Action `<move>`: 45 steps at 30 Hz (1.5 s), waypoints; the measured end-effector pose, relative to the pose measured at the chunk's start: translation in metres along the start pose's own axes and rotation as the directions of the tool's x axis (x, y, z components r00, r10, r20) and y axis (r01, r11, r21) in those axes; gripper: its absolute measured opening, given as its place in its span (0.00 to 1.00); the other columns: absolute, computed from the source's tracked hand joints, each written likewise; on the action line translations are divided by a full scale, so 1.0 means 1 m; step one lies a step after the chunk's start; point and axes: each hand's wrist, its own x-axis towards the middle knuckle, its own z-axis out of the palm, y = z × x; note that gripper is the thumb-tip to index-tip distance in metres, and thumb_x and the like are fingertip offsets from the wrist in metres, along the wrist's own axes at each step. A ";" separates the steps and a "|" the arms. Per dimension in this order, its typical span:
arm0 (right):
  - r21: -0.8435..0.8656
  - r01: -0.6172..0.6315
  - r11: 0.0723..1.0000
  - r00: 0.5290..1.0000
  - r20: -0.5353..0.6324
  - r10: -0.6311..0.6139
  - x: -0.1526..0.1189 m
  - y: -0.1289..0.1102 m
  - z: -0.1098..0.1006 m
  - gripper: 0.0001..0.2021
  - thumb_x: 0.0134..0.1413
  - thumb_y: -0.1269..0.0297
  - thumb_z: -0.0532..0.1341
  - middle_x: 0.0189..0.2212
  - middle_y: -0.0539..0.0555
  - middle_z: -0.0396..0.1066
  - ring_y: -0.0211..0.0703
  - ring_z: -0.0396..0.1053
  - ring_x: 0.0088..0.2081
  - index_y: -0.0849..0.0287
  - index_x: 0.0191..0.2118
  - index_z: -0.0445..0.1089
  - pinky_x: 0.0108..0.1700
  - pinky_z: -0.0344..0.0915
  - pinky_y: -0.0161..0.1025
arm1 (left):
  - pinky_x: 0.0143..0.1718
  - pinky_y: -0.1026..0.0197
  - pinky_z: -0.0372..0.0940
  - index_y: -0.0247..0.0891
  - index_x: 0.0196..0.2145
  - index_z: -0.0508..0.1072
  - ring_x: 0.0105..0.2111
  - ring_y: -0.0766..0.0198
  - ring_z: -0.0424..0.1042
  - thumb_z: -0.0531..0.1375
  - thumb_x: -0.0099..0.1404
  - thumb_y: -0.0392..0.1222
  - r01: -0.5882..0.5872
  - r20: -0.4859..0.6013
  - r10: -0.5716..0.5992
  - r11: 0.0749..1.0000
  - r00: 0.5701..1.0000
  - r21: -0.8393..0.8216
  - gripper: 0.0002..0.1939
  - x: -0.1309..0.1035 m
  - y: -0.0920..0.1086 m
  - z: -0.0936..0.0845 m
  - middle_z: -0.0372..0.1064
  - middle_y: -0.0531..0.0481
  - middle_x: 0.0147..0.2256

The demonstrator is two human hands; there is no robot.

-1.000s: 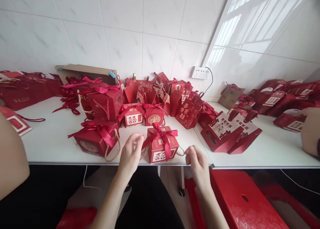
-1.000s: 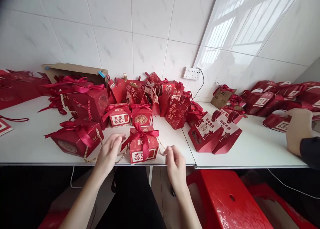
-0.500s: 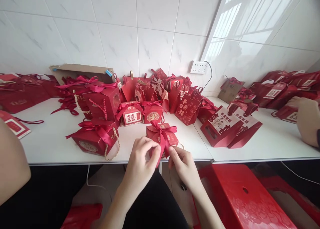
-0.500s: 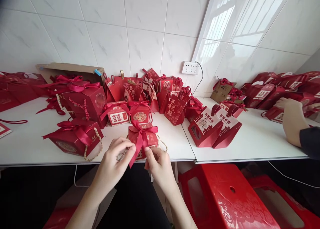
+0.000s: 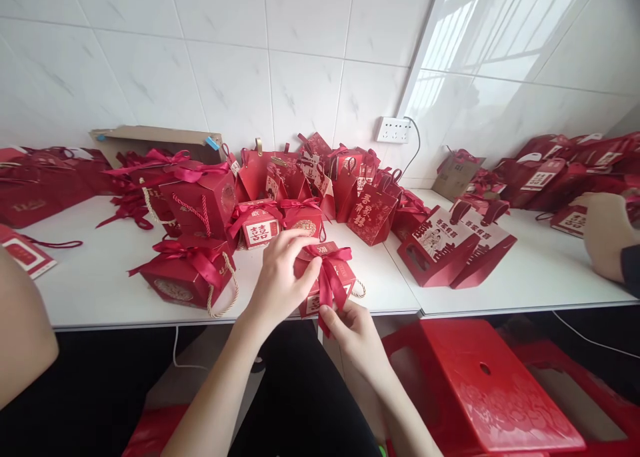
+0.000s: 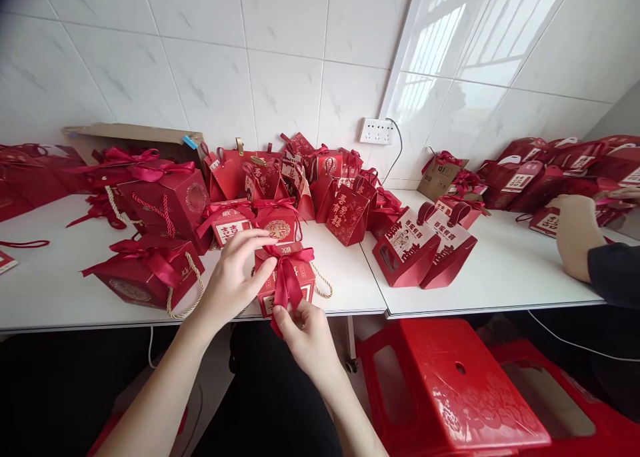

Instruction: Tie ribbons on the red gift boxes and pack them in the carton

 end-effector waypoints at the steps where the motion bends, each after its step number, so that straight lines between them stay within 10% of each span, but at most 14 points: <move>1: -0.043 -0.001 0.999 1.000 -0.020 0.000 -0.001 0.002 0.000 0.21 0.53 0.45 0.57 0.18 0.45 0.52 0.32 0.47 0.21 0.59 0.24 0.57 0.24 0.45 0.33 | 0.57 0.50 0.55 0.39 0.42 0.70 0.53 0.56 0.62 0.54 0.64 0.39 -0.012 0.059 0.012 1.000 0.998 0.010 0.09 0.005 -0.004 0.003 0.64 0.47 0.49; 6: -0.056 0.052 0.997 0.997 -0.062 -0.055 -0.002 0.003 -0.006 0.21 0.55 0.46 0.56 0.19 0.45 0.52 0.33 0.48 0.23 0.59 0.23 0.56 0.25 0.47 0.33 | 0.55 0.52 0.59 0.39 0.36 0.72 0.49 0.58 0.66 0.53 0.65 0.40 0.067 0.206 -0.042 0.991 0.978 -0.115 0.08 0.011 -0.018 0.015 0.68 0.48 0.45; 23: 0.035 0.069 0.997 0.992 -0.106 -0.065 -0.001 0.003 -0.011 0.22 0.56 0.46 0.54 0.15 0.43 0.50 0.30 0.44 0.18 0.58 0.22 0.56 0.22 0.43 0.32 | 0.54 0.53 0.60 0.41 0.34 0.73 0.48 0.59 0.68 0.57 0.62 0.40 0.149 0.225 -0.095 0.960 0.970 -0.239 0.05 0.010 -0.026 0.018 0.69 0.49 0.41; 30: 0.007 0.073 0.997 0.989 -0.129 -0.071 -0.002 0.002 -0.016 0.22 0.56 0.45 0.55 0.15 0.44 0.51 0.31 0.45 0.19 0.58 0.21 0.56 0.22 0.43 0.33 | 0.56 0.48 0.55 0.40 0.36 0.71 0.52 0.56 0.64 0.49 0.65 0.35 -0.055 -0.082 0.047 0.994 0.996 -0.093 0.11 -0.008 -0.015 0.012 0.67 0.47 0.46; 38: 0.002 0.059 0.998 0.991 -0.120 -0.058 -0.004 -0.001 -0.017 0.22 0.55 0.44 0.54 0.15 0.44 0.52 0.32 0.46 0.19 0.59 0.23 0.60 0.22 0.45 0.33 | 0.58 0.44 0.54 0.42 0.39 0.73 0.58 0.49 0.58 0.55 0.57 0.35 -0.262 0.112 0.262 0.965 0.958 -0.020 0.12 -0.030 -0.010 0.001 0.66 0.45 0.51; 42: -0.013 0.070 0.997 0.978 -0.197 -0.071 0.002 0.001 -0.033 0.21 0.54 0.46 0.56 0.15 0.45 0.54 0.34 0.49 0.20 0.59 0.22 0.62 0.23 0.48 0.34 | 0.49 0.52 0.63 0.42 0.31 0.75 0.45 0.56 0.70 0.54 0.65 0.41 -0.058 -0.119 0.044 0.992 0.992 -0.115 0.10 -0.023 -0.021 0.001 0.74 0.48 0.36; 45: 0.137 0.148 0.979 0.908 -0.410 -0.080 0.008 0.003 -0.065 0.19 0.49 0.53 0.61 0.15 0.45 0.51 0.33 0.50 0.20 0.57 0.17 0.57 0.23 0.50 0.34 | 0.37 0.60 0.66 0.38 0.31 0.75 0.33 0.60 0.72 0.55 0.64 0.50 0.272 -0.292 -0.358 0.916 0.887 -0.296 0.15 -0.016 -0.044 -0.006 0.71 0.50 0.26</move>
